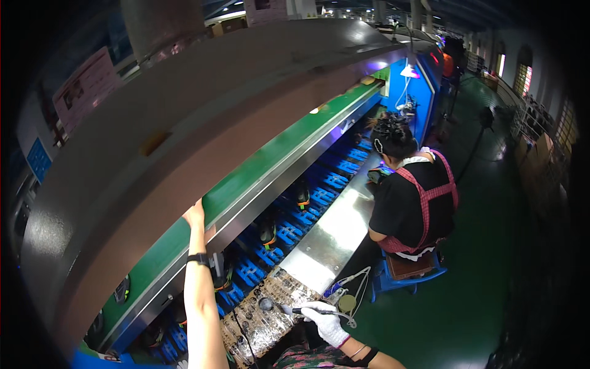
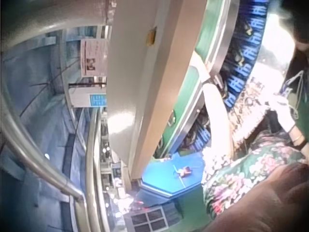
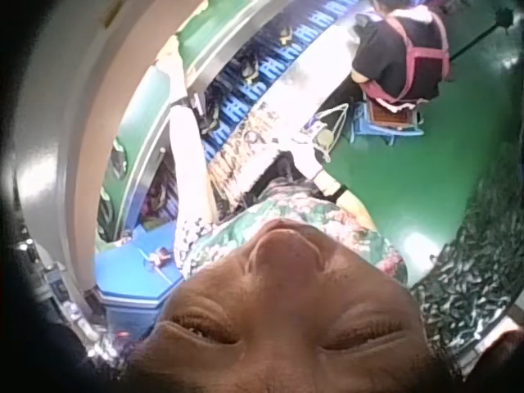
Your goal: The recorder applies glue to the bottom and edges of various shoe soles using a specialized applicator tool and a brush, then places them onto a conveyor belt.
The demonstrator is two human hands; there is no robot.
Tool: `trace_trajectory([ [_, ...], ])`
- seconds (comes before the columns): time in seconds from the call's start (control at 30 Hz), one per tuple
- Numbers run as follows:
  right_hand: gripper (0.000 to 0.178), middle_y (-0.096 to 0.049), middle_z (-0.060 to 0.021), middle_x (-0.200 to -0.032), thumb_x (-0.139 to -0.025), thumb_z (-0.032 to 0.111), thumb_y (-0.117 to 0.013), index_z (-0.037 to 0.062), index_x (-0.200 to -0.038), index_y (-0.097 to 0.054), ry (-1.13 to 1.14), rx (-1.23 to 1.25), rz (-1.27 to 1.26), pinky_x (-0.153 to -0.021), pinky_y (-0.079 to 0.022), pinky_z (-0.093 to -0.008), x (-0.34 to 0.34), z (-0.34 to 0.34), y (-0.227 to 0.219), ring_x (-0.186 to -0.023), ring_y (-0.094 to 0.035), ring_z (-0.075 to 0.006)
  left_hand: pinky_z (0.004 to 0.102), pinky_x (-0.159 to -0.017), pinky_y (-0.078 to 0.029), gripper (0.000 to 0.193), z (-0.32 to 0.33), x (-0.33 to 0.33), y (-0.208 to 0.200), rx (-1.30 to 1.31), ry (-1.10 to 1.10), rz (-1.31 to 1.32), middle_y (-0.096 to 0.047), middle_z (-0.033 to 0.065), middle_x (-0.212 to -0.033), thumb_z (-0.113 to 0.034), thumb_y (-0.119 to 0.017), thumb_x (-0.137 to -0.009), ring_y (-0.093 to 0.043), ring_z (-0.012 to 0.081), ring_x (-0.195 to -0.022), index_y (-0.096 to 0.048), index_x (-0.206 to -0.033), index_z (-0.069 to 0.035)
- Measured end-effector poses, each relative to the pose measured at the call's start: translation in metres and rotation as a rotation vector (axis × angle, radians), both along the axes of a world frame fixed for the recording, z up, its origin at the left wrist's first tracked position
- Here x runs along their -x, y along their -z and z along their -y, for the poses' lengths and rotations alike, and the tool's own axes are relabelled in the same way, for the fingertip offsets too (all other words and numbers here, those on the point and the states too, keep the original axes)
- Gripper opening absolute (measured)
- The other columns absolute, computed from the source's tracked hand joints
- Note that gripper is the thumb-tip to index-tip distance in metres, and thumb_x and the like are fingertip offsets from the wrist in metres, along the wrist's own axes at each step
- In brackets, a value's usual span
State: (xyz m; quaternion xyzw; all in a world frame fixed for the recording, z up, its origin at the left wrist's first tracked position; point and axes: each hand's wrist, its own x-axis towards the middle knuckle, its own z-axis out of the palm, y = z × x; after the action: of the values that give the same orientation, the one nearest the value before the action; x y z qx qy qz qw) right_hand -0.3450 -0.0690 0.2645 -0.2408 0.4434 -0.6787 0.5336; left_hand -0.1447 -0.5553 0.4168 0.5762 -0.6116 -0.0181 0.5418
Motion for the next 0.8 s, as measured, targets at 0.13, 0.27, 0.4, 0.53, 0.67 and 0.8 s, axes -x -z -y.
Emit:
trace_trajectory([
  [0.13, 0.022, -0.075, -0.002, -0.094, -0.095, 0.01, -0.073, 0.0002, -0.115, -0.075, 0.018, 0.05, 0.014, -0.074, -0.053, -0.0231, 0.012, -0.007, -0.004, -0.079, -0.065, -0.0077, 0.0261, -0.075, -0.055, 0.021, -0.06, -0.038, -0.011, -0.146, 0.297, -0.334, -0.062, 0.0008, -0.101, -0.026, -0.075, -0.096, -0.062, 0.0115, -0.092, -0.062, -0.098, -0.01],
  [0.27, 0.019, -0.076, -0.004, -0.097, -0.096, 0.009, -0.072, 0.0002, -0.113, -0.075, -0.057, 0.032, 0.022, -0.075, -0.056, -0.0252, 0.021, -0.009, -0.014, -0.084, -0.068, -0.0094, 0.0308, -0.084, -0.052, 0.022, -0.162, -0.091, 0.001, 0.013, 0.341, -0.285, -0.057, 0.008, -0.113, -0.017, -0.072, -0.098, -0.062, 0.0177, -0.091, -0.058, -0.087, -0.005],
  [0.4, 0.019, -0.075, -0.002, -0.096, -0.094, 0.007, -0.074, 0.0008, -0.111, -0.076, -0.16, 0.061, 0.036, -0.071, -0.053, -0.0227, 0.023, -0.008, -0.022, -0.081, -0.065, -0.007, 0.033, -0.096, -0.049, 0.014, -0.274, -0.083, 0.009, 0.071, 0.212, -0.369, -0.049, 0.008, -0.117, -0.015, -0.072, -0.098, -0.056, 0.0182, -0.109, -0.063, -0.101, -0.004],
  [0.53, 0.019, -0.076, -0.003, -0.097, -0.094, 0.006, -0.072, 0.0011, -0.113, -0.075, -0.218, 0.119, -0.134, -0.075, -0.054, -0.0243, 0.027, -0.009, -0.045, -0.082, -0.066, -0.0081, 0.0414, -0.112, -0.042, 0.099, -0.31, -0.077, 0.042, 0.038, 0.262, -0.695, -0.038, 0.0169, -0.147, 0.004, -0.07, -0.074, -0.05, 0.0285, -0.13, -0.023, -0.16, -0.007],
  [0.67, 0.021, -0.075, -0.0038, -0.098, -0.095, 0.005, -0.07, -0.0001, -0.114, -0.074, -0.231, 0.135, -0.204, -0.08, -0.055, -0.026, 0.034, -0.013, -0.079, -0.088, -0.068, -0.0091, 0.0381, -0.097, -0.053, 0.074, -0.29, -0.082, 0.072, -0.277, 0.391, -0.958, -0.062, 0.0112, -0.125, -0.003, -0.076, -0.081, -0.064, 0.0248, -0.113, -0.041, -0.146, -0.005],
  [0.8, 0.02, -0.075, -0.0039, -0.097, -0.096, 0.006, -0.069, 0.0002, -0.115, -0.074, -0.213, 0.106, -0.161, -0.077, -0.054, -0.0258, 0.033, -0.004, -0.101, -0.087, -0.067, -0.0096, 0.0361, -0.08, -0.059, 0.024, -0.289, -0.074, 0.094, -0.536, 0.407, -1.279, -0.074, 0.0055, -0.093, -0.019, -0.078, -0.087, -0.072, 0.0205, -0.081, -0.07, -0.104, -0.004],
])
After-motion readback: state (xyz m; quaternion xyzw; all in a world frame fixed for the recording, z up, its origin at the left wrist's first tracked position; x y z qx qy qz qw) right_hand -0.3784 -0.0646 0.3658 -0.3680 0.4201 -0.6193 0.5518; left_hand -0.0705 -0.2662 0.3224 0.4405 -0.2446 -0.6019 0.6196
